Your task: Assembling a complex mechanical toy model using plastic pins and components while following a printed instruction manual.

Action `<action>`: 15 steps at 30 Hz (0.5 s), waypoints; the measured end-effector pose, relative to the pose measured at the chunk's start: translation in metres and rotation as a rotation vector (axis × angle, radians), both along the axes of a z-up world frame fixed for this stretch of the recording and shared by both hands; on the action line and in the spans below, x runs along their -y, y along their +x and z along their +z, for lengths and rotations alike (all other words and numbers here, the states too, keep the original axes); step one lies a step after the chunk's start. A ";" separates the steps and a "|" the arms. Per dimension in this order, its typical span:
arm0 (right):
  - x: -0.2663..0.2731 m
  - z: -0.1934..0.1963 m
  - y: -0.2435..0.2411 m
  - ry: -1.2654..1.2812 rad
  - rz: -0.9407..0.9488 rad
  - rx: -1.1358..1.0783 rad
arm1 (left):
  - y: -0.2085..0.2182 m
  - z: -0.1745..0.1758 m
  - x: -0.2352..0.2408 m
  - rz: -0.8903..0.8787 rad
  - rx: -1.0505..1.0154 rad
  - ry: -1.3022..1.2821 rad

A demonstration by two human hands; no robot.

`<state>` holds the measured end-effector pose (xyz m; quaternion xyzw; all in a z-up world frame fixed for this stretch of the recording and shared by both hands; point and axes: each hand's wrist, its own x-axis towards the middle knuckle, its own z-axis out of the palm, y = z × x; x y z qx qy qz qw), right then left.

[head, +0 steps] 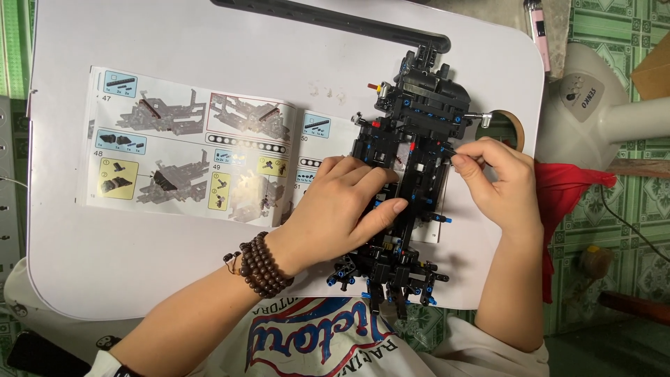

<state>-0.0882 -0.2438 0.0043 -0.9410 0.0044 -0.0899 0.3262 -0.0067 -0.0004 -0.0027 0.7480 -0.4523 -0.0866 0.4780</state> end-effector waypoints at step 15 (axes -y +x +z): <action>0.008 0.011 -0.007 -0.036 -0.013 -0.010 | 0.019 0.032 0.076 0.198 0.779 0.113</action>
